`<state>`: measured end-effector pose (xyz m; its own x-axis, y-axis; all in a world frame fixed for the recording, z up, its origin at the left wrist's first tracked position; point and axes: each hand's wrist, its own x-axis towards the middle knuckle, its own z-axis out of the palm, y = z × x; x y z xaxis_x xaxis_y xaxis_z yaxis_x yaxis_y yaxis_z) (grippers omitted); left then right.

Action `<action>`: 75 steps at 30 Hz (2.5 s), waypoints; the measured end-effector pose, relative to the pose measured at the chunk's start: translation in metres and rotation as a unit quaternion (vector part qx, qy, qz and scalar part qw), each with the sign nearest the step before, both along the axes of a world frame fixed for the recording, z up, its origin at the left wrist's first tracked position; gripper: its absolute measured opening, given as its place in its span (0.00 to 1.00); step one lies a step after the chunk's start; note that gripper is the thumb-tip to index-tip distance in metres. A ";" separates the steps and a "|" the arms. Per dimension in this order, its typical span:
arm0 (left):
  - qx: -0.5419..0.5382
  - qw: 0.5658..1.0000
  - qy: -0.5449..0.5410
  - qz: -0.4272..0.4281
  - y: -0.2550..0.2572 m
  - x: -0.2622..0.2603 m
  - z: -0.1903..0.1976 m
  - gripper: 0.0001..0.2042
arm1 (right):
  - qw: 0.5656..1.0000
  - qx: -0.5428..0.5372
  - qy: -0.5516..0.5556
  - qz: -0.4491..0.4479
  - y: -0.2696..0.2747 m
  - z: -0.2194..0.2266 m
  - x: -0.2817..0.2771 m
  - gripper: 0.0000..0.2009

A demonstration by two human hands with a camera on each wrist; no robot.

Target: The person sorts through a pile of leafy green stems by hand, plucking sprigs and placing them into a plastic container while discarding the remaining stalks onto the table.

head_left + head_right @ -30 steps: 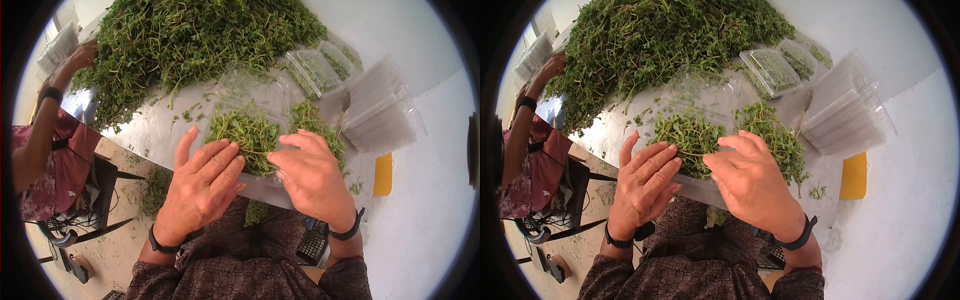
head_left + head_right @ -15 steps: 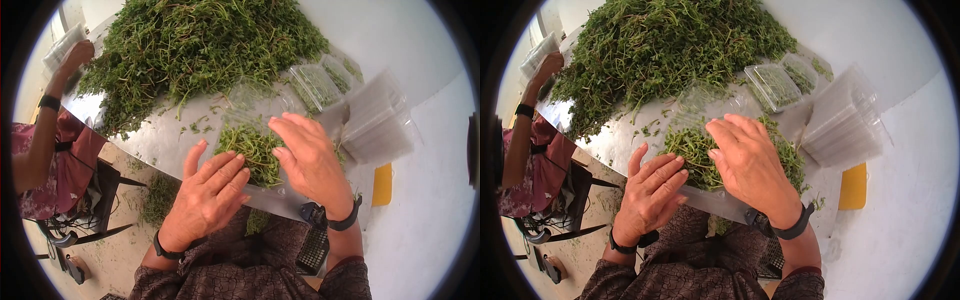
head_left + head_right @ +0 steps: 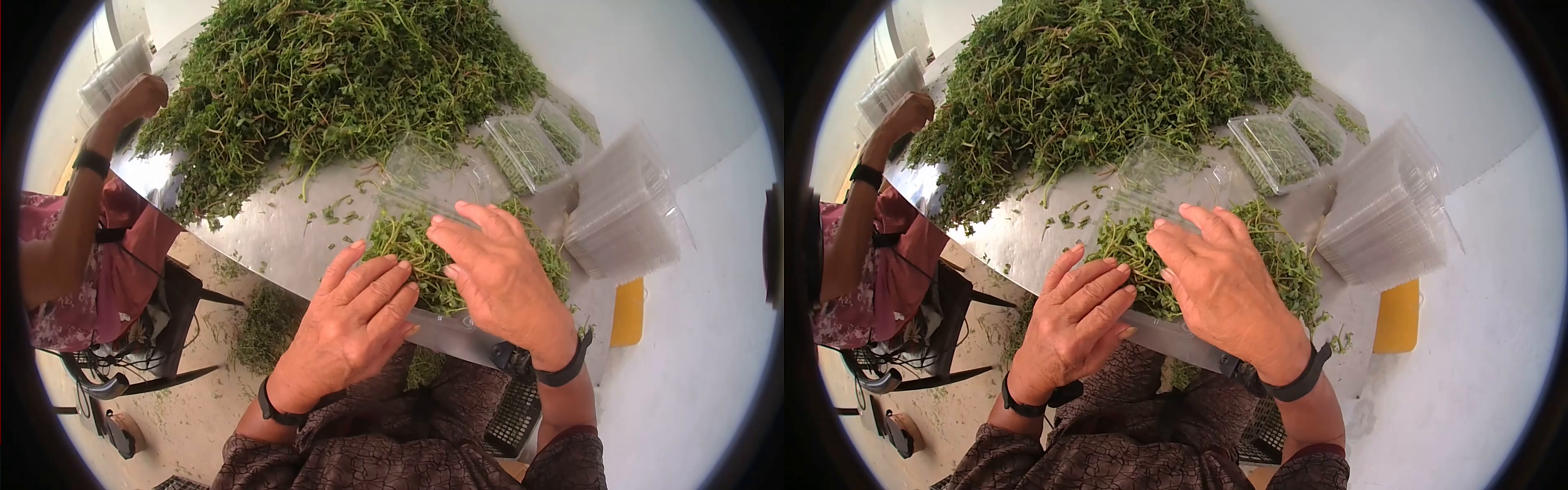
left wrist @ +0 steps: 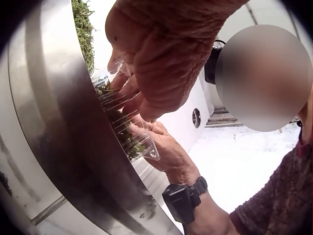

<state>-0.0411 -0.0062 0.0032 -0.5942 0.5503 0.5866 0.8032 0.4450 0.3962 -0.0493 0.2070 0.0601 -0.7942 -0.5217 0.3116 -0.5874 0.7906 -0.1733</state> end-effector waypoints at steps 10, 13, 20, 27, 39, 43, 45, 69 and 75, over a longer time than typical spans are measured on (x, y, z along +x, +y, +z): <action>-0.011 1.000 0.006 -0.008 0.002 0.000 0.004 0.21 | 0.999 -0.017 -0.020 -0.026 0.006 -0.002 0.003 0.17; -0.021 0.999 0.034 0.034 -0.002 0.004 0.006 0.18 | 0.994 -0.097 0.033 -0.021 0.018 0.006 0.012 0.17; 0.019 0.995 0.067 0.066 -0.015 0.010 -0.001 0.12 | 0.983 -0.085 0.011 -0.163 0.078 0.027 0.060 0.19; 0.026 0.995 0.067 0.064 -0.018 0.016 -0.005 0.13 | 0.953 -0.015 -0.021 -0.302 0.112 0.007 0.095 0.17; 0.018 0.996 0.061 0.061 -0.010 0.023 -0.003 0.10 | 0.931 -0.025 -0.033 -0.363 0.113 -0.018 0.108 0.16; 0.017 0.997 0.053 0.051 -0.003 0.025 -0.002 0.12 | 0.946 -0.052 0.018 -0.320 0.106 -0.010 0.091 0.14; 0.017 0.998 0.053 0.041 -0.001 0.025 -0.002 0.13 | 0.942 -0.094 -0.016 -0.323 0.097 -0.002 0.079 0.13; 0.022 0.998 0.055 0.034 -0.001 0.024 -0.004 0.13 | 0.880 -0.256 -0.102 -0.387 0.112 0.007 0.042 0.07; 0.022 0.998 0.053 0.036 -0.001 0.023 -0.004 0.13 | 0.864 -0.326 -0.079 -0.377 0.112 0.020 0.052 0.07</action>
<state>-0.0178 -0.0073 -0.0013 -0.5650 0.4806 0.6707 0.8077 0.4879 0.3310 0.0029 0.3188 0.0797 -0.8912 0.4068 0.2008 0.1228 0.6425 -0.7564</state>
